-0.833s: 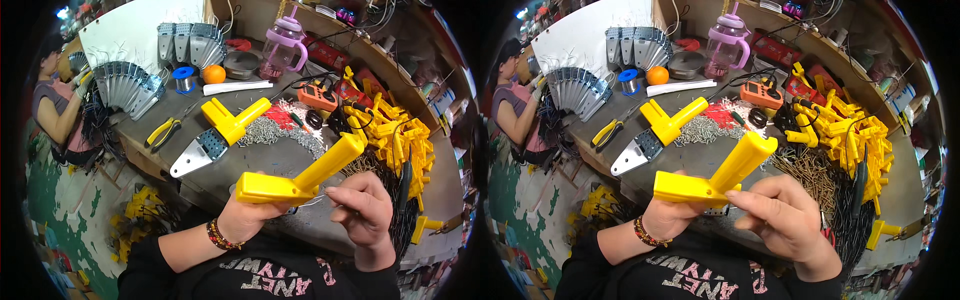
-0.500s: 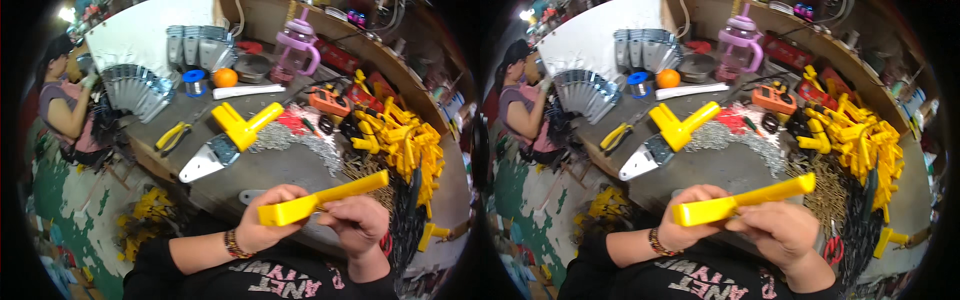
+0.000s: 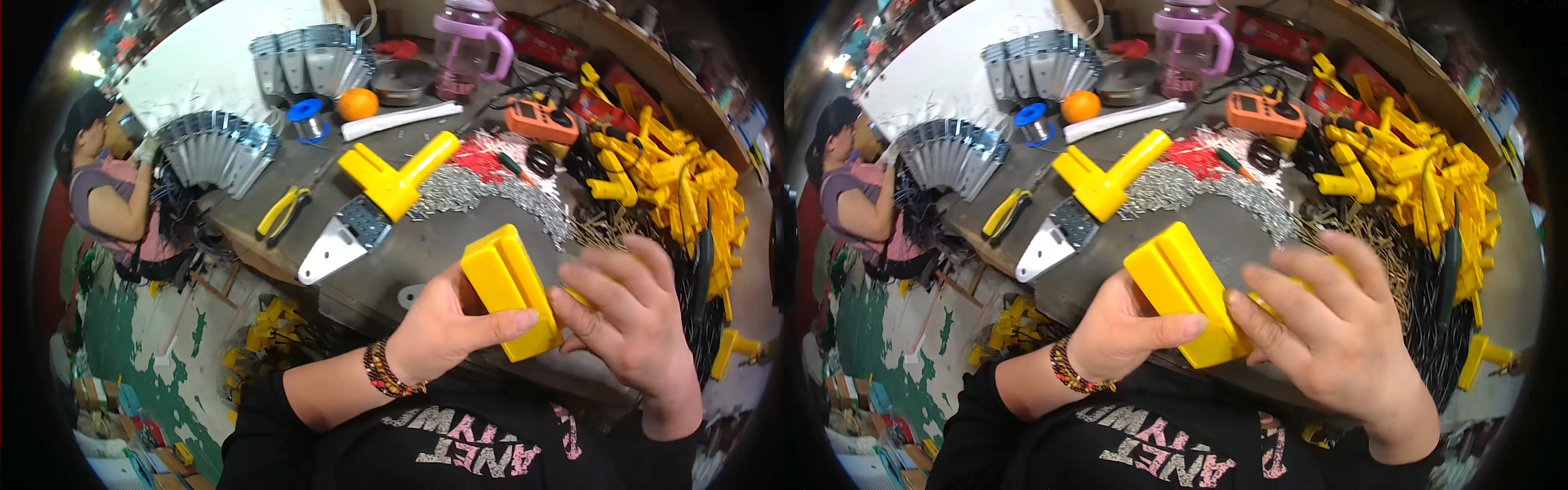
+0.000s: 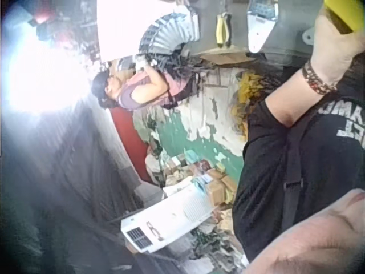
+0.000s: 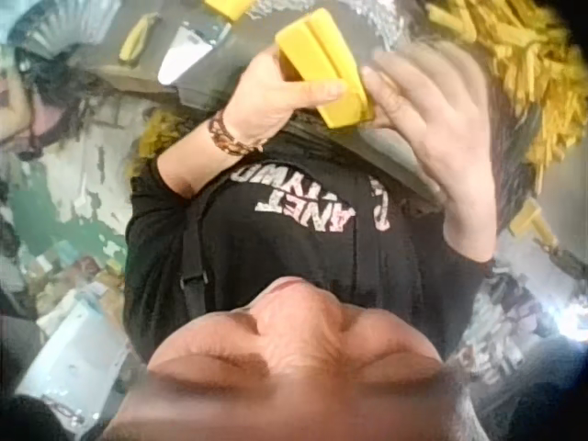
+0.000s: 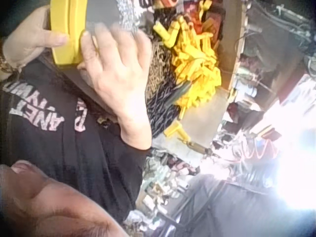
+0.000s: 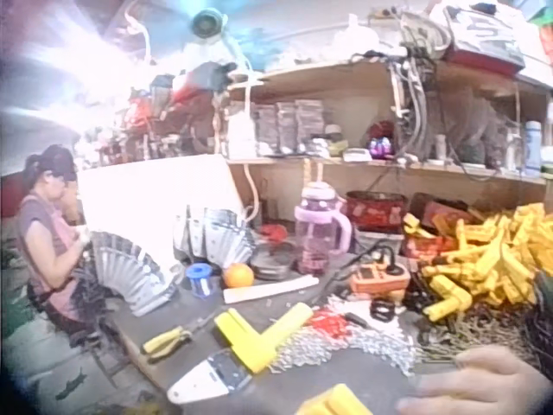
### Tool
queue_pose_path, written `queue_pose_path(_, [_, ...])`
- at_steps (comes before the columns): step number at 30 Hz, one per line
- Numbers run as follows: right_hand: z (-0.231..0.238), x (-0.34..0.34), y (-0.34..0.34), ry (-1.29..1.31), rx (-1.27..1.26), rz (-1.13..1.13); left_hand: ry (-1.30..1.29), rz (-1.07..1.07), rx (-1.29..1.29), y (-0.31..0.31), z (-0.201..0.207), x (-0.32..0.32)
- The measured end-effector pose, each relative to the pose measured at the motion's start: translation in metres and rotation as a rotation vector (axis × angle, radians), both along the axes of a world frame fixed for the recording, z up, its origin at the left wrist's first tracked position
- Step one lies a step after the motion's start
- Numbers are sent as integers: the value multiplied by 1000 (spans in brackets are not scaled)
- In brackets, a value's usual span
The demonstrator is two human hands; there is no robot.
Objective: Assembling a yellow plastic electronic housing unit by soldering wires, routing cables, and securing components with an electric screwdriver.
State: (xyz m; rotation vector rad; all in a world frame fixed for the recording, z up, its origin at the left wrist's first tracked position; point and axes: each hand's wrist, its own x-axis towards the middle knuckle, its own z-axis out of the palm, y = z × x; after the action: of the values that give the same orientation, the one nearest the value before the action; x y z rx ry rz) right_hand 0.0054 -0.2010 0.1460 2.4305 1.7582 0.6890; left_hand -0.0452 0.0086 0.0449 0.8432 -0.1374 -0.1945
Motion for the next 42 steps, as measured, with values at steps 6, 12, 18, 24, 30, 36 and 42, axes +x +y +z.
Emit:
queue_pose_path(6, [-43, -3, -35, 100, 31, -8, 46, -185, -42, -7, -9, 24])
queue_pose_path(12, [-51, -6, -61, 167, 116, -117, -366, -62, 459, 1, -22, 31])
queue_pose_path(18, [-83, -1, -74, 254, 66, -238, -788, 137, 1438, -7, -30, 32])
queue_pose_path(24, [-98, 4, -70, 297, 110, -163, -699, 148, 1385, -16, -31, 22])
queue_pose_path(30, [-108, 11, -71, 361, 209, -126, -616, 83, 1407, -16, -28, 20])
queue_pose_path(36, [-105, 13, -74, 384, 161, -116, -532, -24, 1355, -17, -25, 24])
queue_pose_path(42, [-109, 9, -77, 457, 164, -154, -824, 39, 1723, -64, -6, 39])
